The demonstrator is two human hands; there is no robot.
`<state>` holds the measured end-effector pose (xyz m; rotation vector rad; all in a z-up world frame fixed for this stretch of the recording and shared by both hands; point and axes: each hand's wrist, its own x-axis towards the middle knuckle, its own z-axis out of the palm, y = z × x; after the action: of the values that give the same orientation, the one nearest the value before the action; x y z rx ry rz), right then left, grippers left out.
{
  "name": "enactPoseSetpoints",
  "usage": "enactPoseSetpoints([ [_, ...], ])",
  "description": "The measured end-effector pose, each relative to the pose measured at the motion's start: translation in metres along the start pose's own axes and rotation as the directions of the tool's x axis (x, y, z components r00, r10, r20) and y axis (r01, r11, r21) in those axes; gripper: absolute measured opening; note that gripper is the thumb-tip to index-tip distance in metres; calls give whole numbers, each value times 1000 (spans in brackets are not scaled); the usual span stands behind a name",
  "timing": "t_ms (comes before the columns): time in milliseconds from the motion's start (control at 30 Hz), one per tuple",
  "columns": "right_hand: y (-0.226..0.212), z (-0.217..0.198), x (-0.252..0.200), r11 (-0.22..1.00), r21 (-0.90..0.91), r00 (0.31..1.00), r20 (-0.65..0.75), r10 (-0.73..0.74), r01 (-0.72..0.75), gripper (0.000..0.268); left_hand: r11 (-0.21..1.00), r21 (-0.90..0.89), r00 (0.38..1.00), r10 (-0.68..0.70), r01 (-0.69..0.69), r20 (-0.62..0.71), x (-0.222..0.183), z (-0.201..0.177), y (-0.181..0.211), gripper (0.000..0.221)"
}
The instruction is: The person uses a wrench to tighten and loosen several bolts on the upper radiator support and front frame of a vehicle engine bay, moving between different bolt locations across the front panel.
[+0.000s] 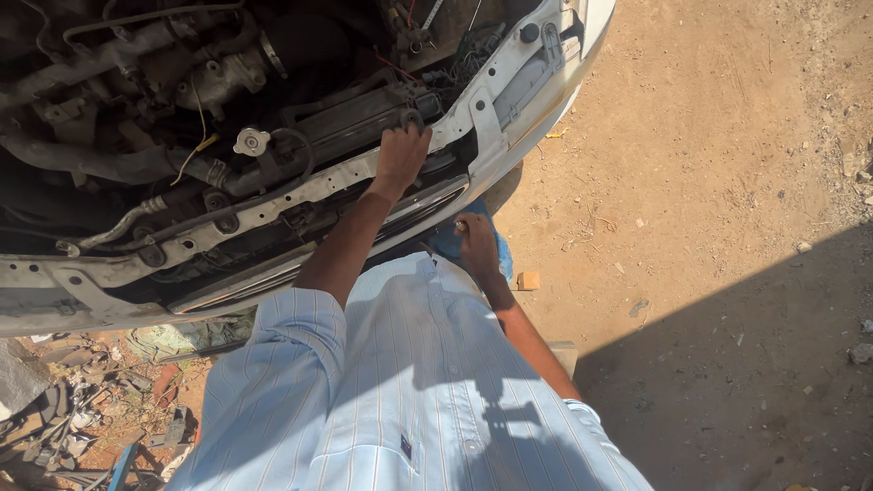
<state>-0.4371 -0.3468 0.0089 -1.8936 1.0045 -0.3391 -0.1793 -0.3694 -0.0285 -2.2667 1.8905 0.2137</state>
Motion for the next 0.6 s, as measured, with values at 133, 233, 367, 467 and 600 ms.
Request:
enactPoseSetpoints([
  [133,22,-11,-22,993,24,985,-128,114,-112,14,995,52,992,76,-82,104,14,28,1,19],
  [233,33,-19,-32,989,19,971,-188,148,-147,10,987,147,997,70,-72,17,17,50,3,27],
  [367,32,-24,-31,990,44,968,-209,141,-135,10,997,-43,985,-53,60,163,24,62,6,10],
  [467,28,-24,-18,976,101,968,-142,208,-194,10,950,-200,961,-206,241,182,23,57,12,13],
  [600,21,-17,18,976,128,982,-52,183,-175,9,852,-366,927,-355,374,120,10,43,20,20],
])
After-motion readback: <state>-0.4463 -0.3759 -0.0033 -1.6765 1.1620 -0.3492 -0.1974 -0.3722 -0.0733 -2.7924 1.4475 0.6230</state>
